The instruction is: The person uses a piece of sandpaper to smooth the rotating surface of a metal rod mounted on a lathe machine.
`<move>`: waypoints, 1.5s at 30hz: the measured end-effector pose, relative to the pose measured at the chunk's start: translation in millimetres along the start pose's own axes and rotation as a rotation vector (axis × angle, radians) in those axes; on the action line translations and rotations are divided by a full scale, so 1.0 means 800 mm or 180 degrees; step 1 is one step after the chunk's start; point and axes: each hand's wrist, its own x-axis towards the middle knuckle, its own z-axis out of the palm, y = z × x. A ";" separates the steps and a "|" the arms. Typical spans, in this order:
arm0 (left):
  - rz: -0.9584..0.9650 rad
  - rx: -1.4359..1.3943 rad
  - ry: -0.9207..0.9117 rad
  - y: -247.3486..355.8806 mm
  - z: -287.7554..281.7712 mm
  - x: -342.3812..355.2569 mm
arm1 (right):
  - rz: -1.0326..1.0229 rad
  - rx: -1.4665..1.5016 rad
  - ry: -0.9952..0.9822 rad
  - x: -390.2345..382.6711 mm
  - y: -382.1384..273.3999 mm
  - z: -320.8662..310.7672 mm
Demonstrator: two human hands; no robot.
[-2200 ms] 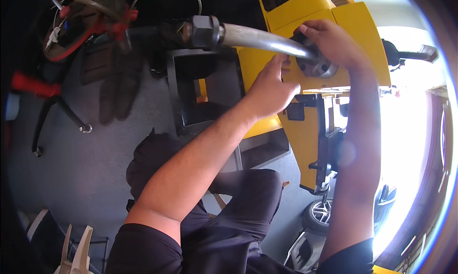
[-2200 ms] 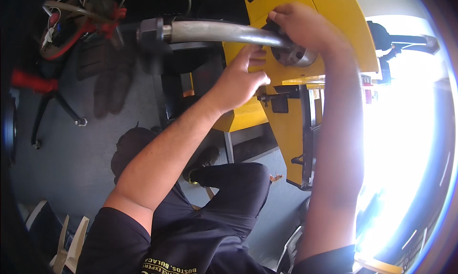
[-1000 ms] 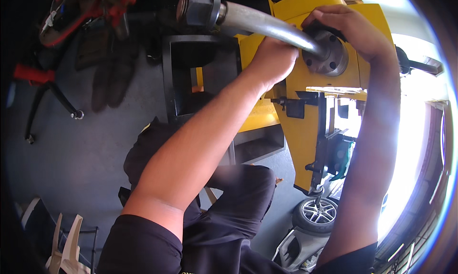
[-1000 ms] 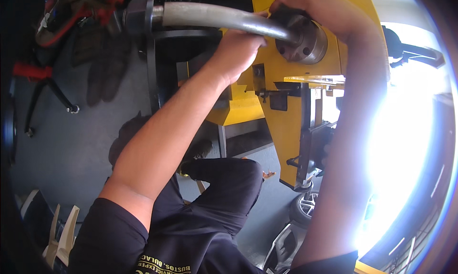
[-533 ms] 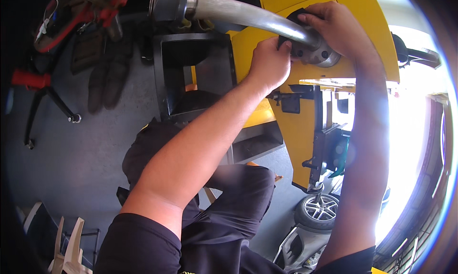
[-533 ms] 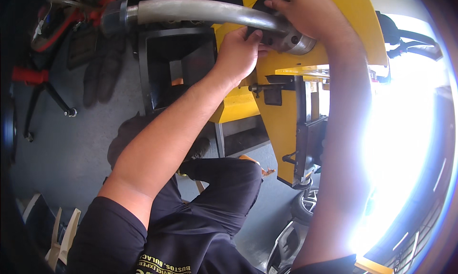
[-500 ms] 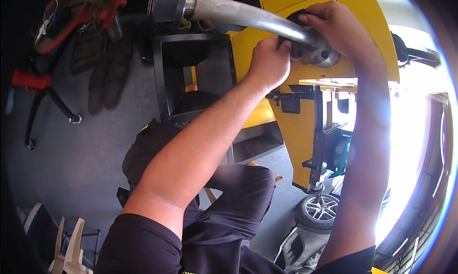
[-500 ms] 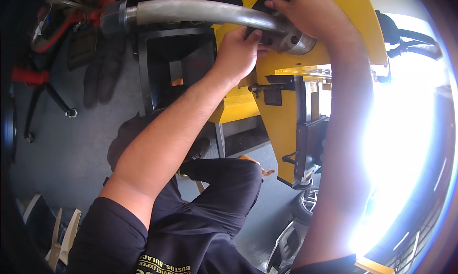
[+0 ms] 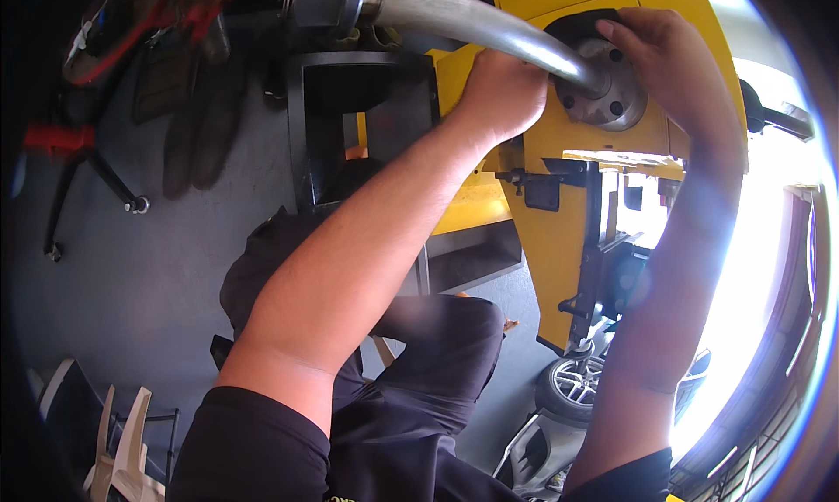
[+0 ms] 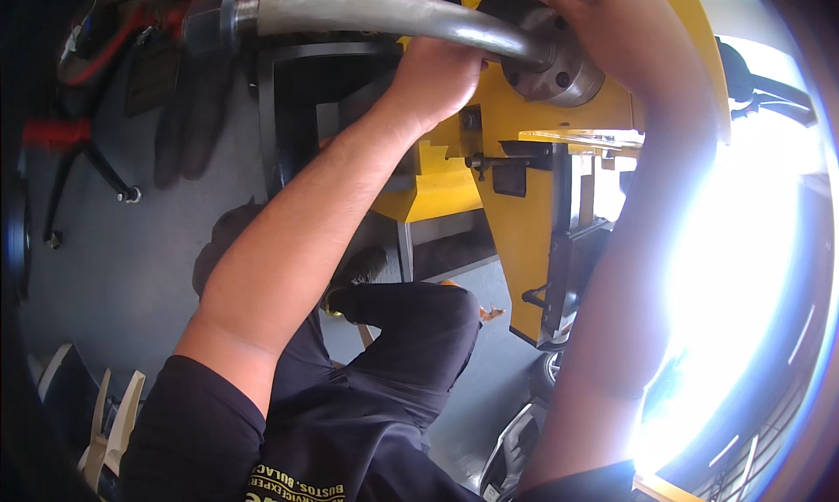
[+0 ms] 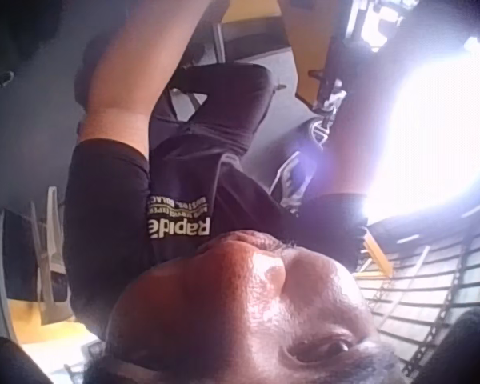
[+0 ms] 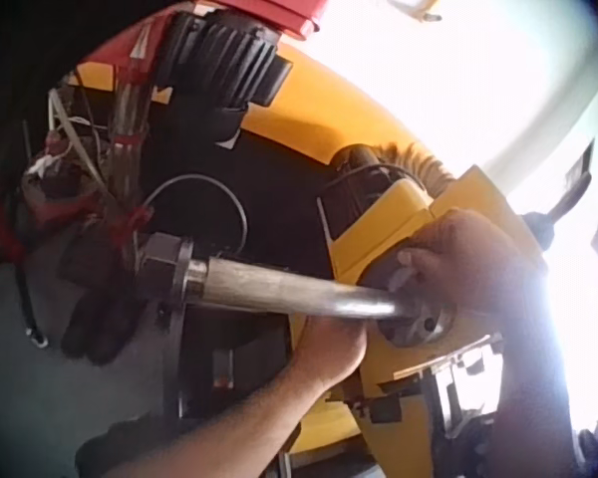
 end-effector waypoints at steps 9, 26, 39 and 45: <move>-0.0604 -0.0174 -0.0438 0.024 0.004 -0.005 | 0.0325 -0.0374 0.0141 -0.007 -0.001 0.011; -0.0255 -0.1397 0.0122 0.008 0.022 0.006 | 0.0139 -0.0391 0.0589 -0.018 -0.011 0.029; 0.0131 -0.0796 0.0094 0.001 0.012 0.009 | 0.0145 0.0057 0.1268 -0.033 -0.012 0.062; 0.0164 -0.0138 0.0226 -0.003 0.040 -0.014 | 0.0611 -0.0364 0.0751 -0.027 -0.010 0.053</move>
